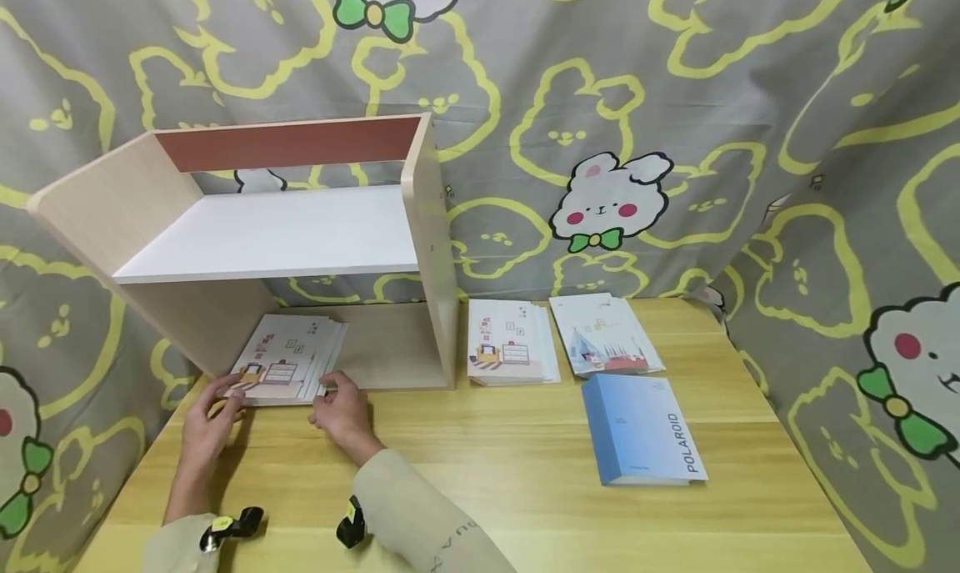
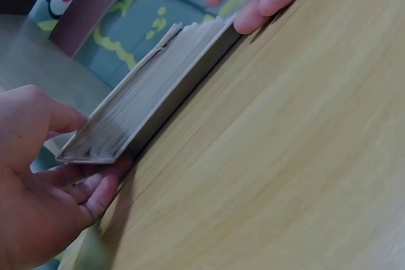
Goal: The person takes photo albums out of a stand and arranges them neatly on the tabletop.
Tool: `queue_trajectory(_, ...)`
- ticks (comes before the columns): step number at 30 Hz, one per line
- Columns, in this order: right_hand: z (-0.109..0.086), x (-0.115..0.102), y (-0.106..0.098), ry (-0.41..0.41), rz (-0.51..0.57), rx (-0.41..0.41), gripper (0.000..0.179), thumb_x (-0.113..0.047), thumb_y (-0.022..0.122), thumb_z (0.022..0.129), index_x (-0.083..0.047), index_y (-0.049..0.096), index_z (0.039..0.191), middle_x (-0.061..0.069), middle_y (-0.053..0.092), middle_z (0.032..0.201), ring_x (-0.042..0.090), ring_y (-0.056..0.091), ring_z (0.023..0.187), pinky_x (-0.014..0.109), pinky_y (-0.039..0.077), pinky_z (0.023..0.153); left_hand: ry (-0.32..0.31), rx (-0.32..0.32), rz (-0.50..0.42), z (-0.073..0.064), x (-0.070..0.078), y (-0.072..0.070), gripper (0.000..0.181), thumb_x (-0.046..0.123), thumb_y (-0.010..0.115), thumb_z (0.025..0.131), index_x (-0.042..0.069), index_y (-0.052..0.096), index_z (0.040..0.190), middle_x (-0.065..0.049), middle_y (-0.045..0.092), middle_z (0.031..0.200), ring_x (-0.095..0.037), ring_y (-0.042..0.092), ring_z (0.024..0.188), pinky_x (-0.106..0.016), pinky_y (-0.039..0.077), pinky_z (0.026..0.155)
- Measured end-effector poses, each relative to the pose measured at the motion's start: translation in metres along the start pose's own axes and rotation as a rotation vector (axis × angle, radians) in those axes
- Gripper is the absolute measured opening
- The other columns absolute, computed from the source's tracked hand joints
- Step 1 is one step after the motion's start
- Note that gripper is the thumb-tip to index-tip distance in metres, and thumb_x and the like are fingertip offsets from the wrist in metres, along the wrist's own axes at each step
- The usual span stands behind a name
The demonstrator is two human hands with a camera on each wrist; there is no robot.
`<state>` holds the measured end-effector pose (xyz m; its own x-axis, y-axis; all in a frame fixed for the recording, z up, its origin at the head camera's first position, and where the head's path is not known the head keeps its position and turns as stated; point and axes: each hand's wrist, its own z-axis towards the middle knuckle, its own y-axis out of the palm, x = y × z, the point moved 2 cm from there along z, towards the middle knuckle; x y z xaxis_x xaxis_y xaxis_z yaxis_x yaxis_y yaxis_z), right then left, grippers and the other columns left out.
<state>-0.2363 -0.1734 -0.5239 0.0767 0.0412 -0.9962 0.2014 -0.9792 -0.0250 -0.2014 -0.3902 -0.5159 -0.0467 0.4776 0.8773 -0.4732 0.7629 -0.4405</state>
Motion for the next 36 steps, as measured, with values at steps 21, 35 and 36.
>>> queue_trajectory(21,0.0041,0.0009,0.0051,0.064,0.067,0.065,0.02,0.007,0.068,0.092,-0.003,0.071,0.109,0.009,0.072,0.077,0.023,0.072,0.059,0.028,0.06,0.052,-0.073,0.004,-0.112,0.0028,-0.0073,0.0004,0.037,0.012,0.056,0.106,0.0,0.057,0.141,-0.012,0.045,0.151,-0.005,0.049,0.105,-0.007,0.048,0.075)
queue_trajectory(35,0.008,0.0053,0.0073,0.059,0.115,0.065,0.026,0.014,0.067,0.088,-0.002,0.072,0.108,0.008,0.071,0.074,0.023,0.074,0.063,0.028,0.061,0.059,-0.116,0.011,-0.176,0.0037,-0.0091,-0.0013,0.037,0.006,0.056,0.104,-0.003,0.057,0.14,-0.011,0.044,0.153,-0.004,0.052,0.104,-0.007,0.049,0.075)
queue_trajectory(36,0.0082,0.0053,0.0074,0.066,0.117,0.065,0.026,0.014,0.067,0.088,-0.002,0.073,0.107,0.008,0.07,0.074,0.022,0.074,0.063,0.028,0.061,0.059,-0.117,0.011,-0.184,0.0041,-0.0095,-0.0015,0.037,0.005,0.057,0.103,-0.003,0.057,0.139,-0.011,0.044,0.153,-0.004,0.052,0.103,-0.007,0.049,0.075)
